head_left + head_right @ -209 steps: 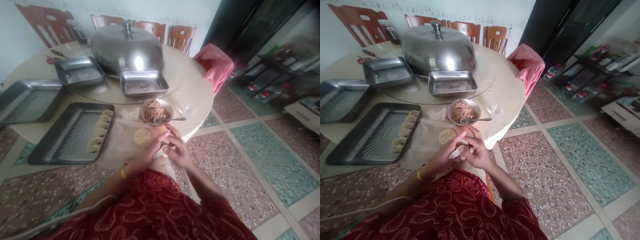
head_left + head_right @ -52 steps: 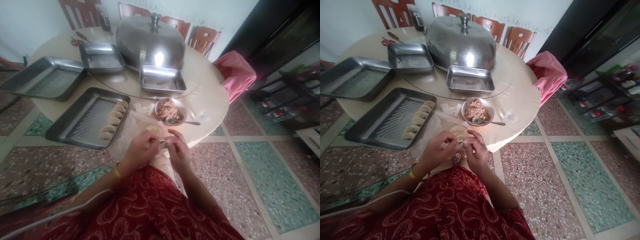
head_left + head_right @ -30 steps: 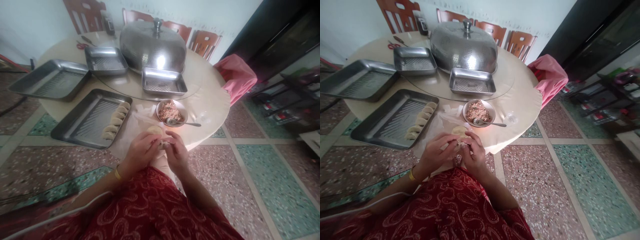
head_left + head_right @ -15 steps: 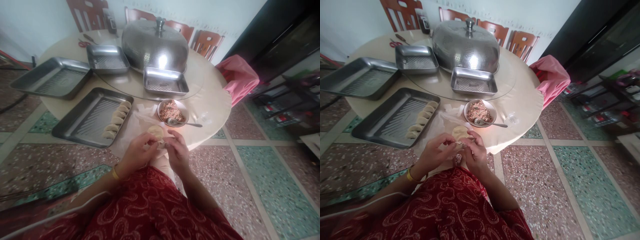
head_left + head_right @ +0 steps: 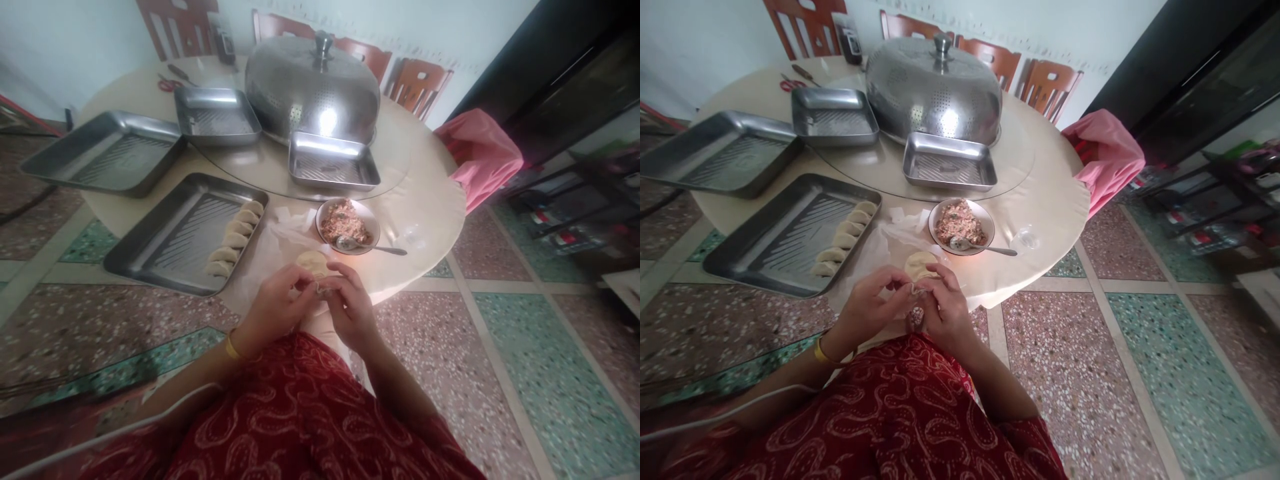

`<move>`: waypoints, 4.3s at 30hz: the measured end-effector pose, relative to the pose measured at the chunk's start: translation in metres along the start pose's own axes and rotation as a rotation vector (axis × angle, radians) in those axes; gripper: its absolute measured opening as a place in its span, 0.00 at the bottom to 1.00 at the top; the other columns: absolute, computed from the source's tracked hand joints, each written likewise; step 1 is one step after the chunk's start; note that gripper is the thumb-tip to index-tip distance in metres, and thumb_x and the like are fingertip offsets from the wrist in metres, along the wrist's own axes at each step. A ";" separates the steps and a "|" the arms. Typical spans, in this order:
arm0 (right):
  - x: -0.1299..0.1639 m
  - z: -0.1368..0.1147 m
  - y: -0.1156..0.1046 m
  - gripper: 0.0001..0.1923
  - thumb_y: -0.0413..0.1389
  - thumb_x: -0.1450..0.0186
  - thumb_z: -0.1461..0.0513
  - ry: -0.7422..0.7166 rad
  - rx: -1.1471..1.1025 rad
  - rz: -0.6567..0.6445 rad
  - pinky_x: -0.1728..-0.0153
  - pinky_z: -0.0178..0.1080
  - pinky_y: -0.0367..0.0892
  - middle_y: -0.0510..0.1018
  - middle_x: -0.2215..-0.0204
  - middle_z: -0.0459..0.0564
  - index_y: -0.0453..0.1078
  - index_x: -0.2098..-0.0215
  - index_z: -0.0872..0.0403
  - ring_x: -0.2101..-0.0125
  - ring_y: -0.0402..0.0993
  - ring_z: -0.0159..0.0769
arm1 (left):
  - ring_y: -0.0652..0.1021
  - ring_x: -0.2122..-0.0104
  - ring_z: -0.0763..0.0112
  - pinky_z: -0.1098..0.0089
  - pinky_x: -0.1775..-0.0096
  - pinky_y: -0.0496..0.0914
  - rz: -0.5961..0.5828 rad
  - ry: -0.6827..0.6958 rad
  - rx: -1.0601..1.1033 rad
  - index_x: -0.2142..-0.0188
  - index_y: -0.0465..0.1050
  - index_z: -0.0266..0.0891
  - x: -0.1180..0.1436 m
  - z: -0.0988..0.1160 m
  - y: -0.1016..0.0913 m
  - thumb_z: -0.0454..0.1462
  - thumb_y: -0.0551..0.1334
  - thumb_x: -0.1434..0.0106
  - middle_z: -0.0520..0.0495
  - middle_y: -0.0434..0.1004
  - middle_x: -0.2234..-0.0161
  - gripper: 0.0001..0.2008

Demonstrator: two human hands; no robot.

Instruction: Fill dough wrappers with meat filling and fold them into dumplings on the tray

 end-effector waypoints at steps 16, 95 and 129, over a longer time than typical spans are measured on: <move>0.001 0.002 0.003 0.14 0.50 0.32 0.66 0.013 0.047 0.014 0.47 0.43 0.71 0.72 0.47 0.55 0.72 0.51 0.49 0.46 0.72 0.39 | 0.76 0.65 0.74 0.73 0.61 0.69 -0.063 0.079 -0.024 0.63 0.74 0.40 -0.001 0.006 -0.003 0.35 0.57 0.33 0.50 0.76 0.66 0.07; -0.005 0.012 0.003 0.07 0.54 0.34 0.65 0.164 -0.173 0.162 0.49 0.44 0.72 0.75 0.52 0.51 0.73 0.61 0.48 0.48 0.73 0.38 | 0.72 0.66 0.69 0.67 0.62 0.69 0.086 0.412 -0.292 0.67 0.66 0.39 0.009 0.023 -0.005 0.31 0.60 0.35 0.48 0.72 0.68 0.04; -0.003 0.007 0.013 0.16 0.55 0.37 0.67 0.270 -0.498 0.050 0.46 0.43 0.69 0.73 0.49 0.50 0.72 0.53 0.45 0.46 0.70 0.37 | 0.73 0.66 0.68 0.67 0.62 0.71 0.205 0.436 -0.291 0.61 0.70 0.37 0.006 0.022 -0.009 0.31 0.62 0.37 0.46 0.75 0.67 0.05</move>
Point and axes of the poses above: each hand's wrist, its own x-axis away from the middle knuckle, its own y-axis out of the palm, z = x × y, the point moved 5 cm from there along -x, towards the middle knuckle
